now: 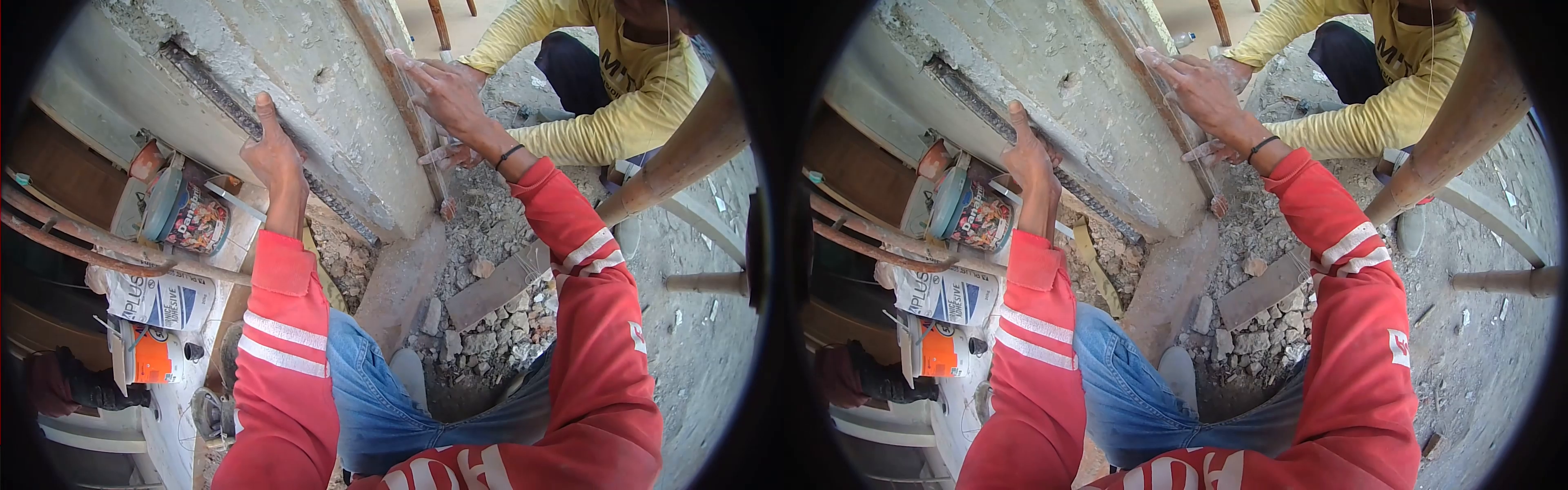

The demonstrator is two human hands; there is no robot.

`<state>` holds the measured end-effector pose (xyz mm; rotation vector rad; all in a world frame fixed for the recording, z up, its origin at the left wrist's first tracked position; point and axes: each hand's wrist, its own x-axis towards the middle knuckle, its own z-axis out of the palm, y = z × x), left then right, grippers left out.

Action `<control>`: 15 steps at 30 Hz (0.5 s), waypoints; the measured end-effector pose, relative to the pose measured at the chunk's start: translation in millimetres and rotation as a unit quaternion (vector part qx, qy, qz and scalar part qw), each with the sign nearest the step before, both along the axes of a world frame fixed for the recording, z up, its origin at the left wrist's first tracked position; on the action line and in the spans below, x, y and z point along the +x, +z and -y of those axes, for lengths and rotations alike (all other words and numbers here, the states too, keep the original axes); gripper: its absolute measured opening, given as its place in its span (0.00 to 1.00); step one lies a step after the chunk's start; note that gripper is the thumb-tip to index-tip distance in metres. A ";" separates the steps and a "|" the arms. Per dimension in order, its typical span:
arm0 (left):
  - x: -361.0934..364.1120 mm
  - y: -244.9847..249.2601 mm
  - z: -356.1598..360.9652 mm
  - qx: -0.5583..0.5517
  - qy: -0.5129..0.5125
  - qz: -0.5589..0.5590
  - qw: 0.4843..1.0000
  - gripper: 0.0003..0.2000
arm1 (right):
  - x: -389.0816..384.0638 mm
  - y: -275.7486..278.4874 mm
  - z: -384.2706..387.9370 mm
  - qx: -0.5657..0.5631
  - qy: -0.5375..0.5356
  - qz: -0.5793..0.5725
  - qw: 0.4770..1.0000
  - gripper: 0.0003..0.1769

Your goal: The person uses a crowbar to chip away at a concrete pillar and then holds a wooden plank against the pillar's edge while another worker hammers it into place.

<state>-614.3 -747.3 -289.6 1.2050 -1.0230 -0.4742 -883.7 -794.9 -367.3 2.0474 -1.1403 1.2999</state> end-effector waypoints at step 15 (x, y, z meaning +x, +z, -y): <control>6.6 -1.1 4.8 0.002 -0.008 -0.004 1.000 0.41 | -0.8 6.7 -6.6 0.022 0.015 -0.033 0.999 0.54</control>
